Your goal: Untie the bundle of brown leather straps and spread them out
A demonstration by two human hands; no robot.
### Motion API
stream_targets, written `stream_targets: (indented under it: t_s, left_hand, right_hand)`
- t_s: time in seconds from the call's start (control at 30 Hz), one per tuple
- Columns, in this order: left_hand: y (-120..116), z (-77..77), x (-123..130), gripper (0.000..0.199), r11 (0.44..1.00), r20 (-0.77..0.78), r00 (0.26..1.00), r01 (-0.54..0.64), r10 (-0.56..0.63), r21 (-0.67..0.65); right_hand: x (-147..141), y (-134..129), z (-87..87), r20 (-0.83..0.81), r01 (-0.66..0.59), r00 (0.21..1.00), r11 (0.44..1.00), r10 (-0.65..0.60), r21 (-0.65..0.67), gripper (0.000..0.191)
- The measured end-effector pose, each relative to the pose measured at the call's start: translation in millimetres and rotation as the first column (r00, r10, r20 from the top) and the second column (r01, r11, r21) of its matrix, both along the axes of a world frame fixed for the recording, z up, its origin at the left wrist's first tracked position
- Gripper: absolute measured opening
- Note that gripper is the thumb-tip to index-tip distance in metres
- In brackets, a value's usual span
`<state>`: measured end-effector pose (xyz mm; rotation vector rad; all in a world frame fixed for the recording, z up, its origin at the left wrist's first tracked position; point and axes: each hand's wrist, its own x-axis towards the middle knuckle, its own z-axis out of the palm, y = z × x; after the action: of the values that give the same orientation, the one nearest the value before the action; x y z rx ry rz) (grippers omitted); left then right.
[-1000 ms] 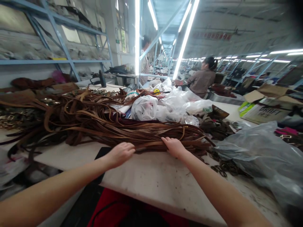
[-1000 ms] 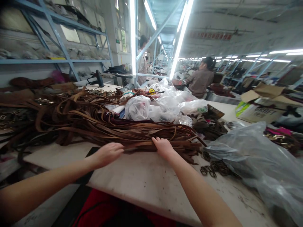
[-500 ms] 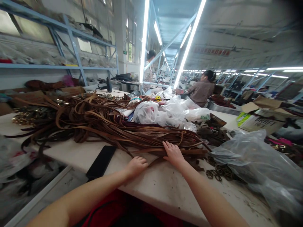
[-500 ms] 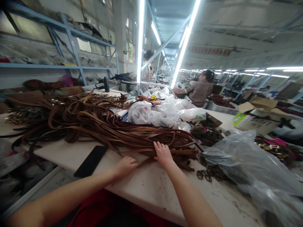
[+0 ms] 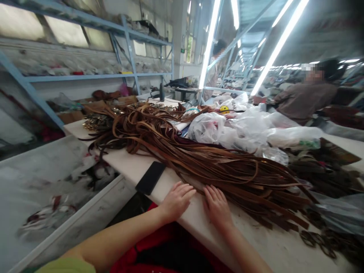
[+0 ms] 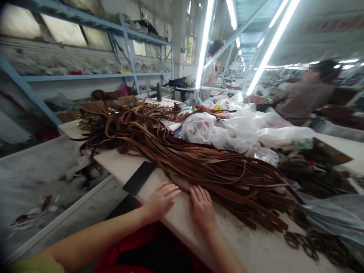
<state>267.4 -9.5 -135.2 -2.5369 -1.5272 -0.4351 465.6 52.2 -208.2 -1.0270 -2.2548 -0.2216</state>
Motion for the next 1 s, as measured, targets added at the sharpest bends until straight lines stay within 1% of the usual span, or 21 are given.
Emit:
stream_targets:
  t_s: [0.07, 0.1, 0.17, 0.2, 0.23, 0.3, 0.37, 0.43, 0.5, 0.57, 0.6, 0.67, 0.73, 0.83, 1.0]
  left_hand:
    - [-27.7, 5.2, -42.1, 0.044, 0.984, 0.055, 0.985, -0.167, 0.164, 0.062]
    - [-39.8, 6.4, -63.9, 0.047, 0.954, 0.091, 0.958, -0.28, 0.271, 0.104]
    - [-58.5, 5.4, -103.2, 0.05, 0.869, 0.169, 0.88, -0.469, 0.444, 0.159]
    - [-64.8, 3.5, -118.7, 0.052, 0.834, 0.198, 0.845, -0.528, 0.497, 0.16]
    - [-69.1, 1.1, -130.6, 0.054, 0.813, 0.215, 0.821, -0.563, 0.528, 0.151]
    - [-72.0, -3.3, -143.2, 0.057, 0.804, 0.226, 0.805, -0.582, 0.549, 0.118]
    - [-67.8, -5.7, -144.4, 0.058, 0.813, 0.215, 0.808, -0.575, 0.548, 0.089]
    - [-56.4, -6.1, -140.2, 0.061, 0.817, 0.184, 0.811, -0.573, 0.555, 0.062]
    - [-38.8, -5.5, -135.5, 0.073, 0.808, 0.14, 0.804, -0.588, 0.578, 0.036]
    - [-17.8, -4.5, -131.4, 0.086, 0.779, 0.095, 0.777, -0.627, 0.623, 0.013]
    - [-7.2, -4.1, -129.5, 0.089, 0.76, 0.075, 0.758, -0.65, 0.648, 0.003]
    - [11.6, -3.8, -125.3, 0.09, 0.723, 0.034, 0.722, -0.691, 0.691, -0.014]
    - [25.6, -4.6, -120.2, 0.087, 0.692, 0.001, 0.692, -0.721, 0.722, -0.031]
    - [38.0, -6.8, -111.5, 0.081, 0.649, -0.025, 0.649, -0.76, 0.76, -0.036]
    - [45.8, -6.4, -97.7, 0.08, 0.594, -0.029, 0.595, -0.804, 0.803, -0.018]
  right_hand:
    - [-1.2, 2.9, -4.7, -0.002, -0.015, 1.0, 1.0, 0.015, 0.012, 0.035]
    - [-1.7, 4.4, -6.6, -0.005, -0.018, 1.0, 1.0, 0.018, 0.012, 0.034]
    - [-3.1, 6.5, -9.3, -0.011, -0.017, 1.0, 1.0, 0.017, 0.004, 0.032]
    - [-4.2, 7.1, -10.3, -0.012, -0.015, 1.0, 1.0, 0.015, 0.0, 0.032]
    - [-5.5, 7.5, -10.9, -0.013, -0.012, 1.0, 1.0, 0.012, -0.004, 0.031]
    - [-8.0, 8.0, -11.6, -0.007, -0.005, 1.0, 1.0, 0.005, -0.008, 0.032]
    - [-10.0, 8.5, -11.6, 0.005, 0.002, 1.0, 1.0, -0.002, -0.01, 0.031]
    - [-11.0, 9.1, -10.9, 0.016, 0.005, 1.0, 1.0, -0.005, -0.008, 0.031]
    - [-11.5, 9.7, -9.7, 0.017, 0.005, 1.0, 1.0, -0.005, -0.006, 0.03]
    - [-11.7, 10.2, -8.6, 0.008, 0.009, 1.0, 1.0, -0.009, -0.009, 0.029]
    - [-11.6, 10.5, -8.2, 0.002, 0.012, 1.0, 1.0, -0.012, -0.013, 0.029]
    - [-10.9, 11.0, -7.7, -0.008, 0.016, 1.0, 1.0, -0.016, -0.023, 0.029]
    - [-9.3, 11.6, -7.9, -0.012, 0.017, 1.0, 0.999, -0.018, -0.037, 0.029]
    - [-5.0, 12.7, -8.7, -0.017, 0.014, 1.0, 0.999, -0.015, -0.052, 0.029]
    - [2.5, 14.2, -9.6, -0.051, 0.009, 0.999, 0.999, -0.012, -0.053, 0.029]
